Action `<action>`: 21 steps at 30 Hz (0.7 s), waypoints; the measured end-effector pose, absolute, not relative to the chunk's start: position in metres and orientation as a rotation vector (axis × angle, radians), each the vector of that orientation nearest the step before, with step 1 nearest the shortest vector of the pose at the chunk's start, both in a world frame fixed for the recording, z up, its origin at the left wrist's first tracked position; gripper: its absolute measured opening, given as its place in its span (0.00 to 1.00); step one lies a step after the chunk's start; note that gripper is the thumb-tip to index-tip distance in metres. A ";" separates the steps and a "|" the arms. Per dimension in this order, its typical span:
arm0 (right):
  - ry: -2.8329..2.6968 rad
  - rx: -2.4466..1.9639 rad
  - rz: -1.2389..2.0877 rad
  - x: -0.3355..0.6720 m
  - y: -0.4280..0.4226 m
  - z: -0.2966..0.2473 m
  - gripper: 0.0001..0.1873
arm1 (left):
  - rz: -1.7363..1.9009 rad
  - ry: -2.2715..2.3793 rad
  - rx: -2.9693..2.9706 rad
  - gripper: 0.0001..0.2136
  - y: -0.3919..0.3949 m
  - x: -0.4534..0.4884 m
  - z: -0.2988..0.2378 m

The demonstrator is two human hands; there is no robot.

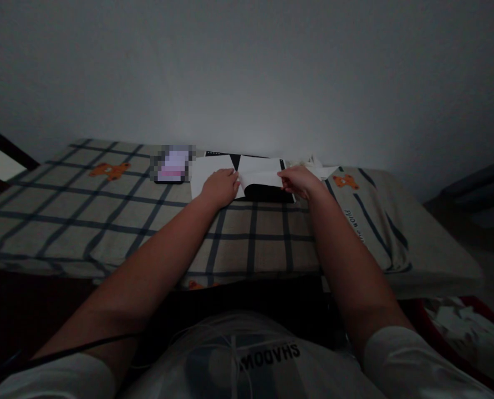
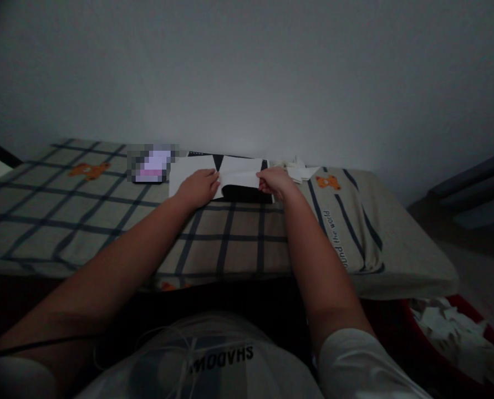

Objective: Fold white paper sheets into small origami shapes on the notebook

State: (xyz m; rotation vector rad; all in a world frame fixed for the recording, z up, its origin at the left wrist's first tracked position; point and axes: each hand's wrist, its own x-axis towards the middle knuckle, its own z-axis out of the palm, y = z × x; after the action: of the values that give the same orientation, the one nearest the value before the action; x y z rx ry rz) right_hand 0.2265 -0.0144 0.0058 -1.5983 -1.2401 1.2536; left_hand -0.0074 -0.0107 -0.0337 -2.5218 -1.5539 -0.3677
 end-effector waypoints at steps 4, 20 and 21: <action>-1.386 -1.680 1.062 0.226 -0.011 0.000 0.15 | -0.340 -1.574 -2.554 0.23 -0.009 -0.008 -0.040; -1.606 -1.830 0.705 0.234 -0.009 -0.002 0.14 | -0.355 -1.549 -2.552 0.23 -0.010 -0.007 -0.037; -1.598 -1.840 0.705 0.233 -0.010 -0.001 0.13 | -0.361 -1.549 -2.552 0.22 -0.011 -0.007 -0.036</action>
State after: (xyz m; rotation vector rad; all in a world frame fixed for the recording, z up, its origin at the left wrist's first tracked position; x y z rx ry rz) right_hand 0.2333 -0.0101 -0.0015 -1.8403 -1.5978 0.7052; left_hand -0.0073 -0.0108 -0.0356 -2.5517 -1.5485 -0.3606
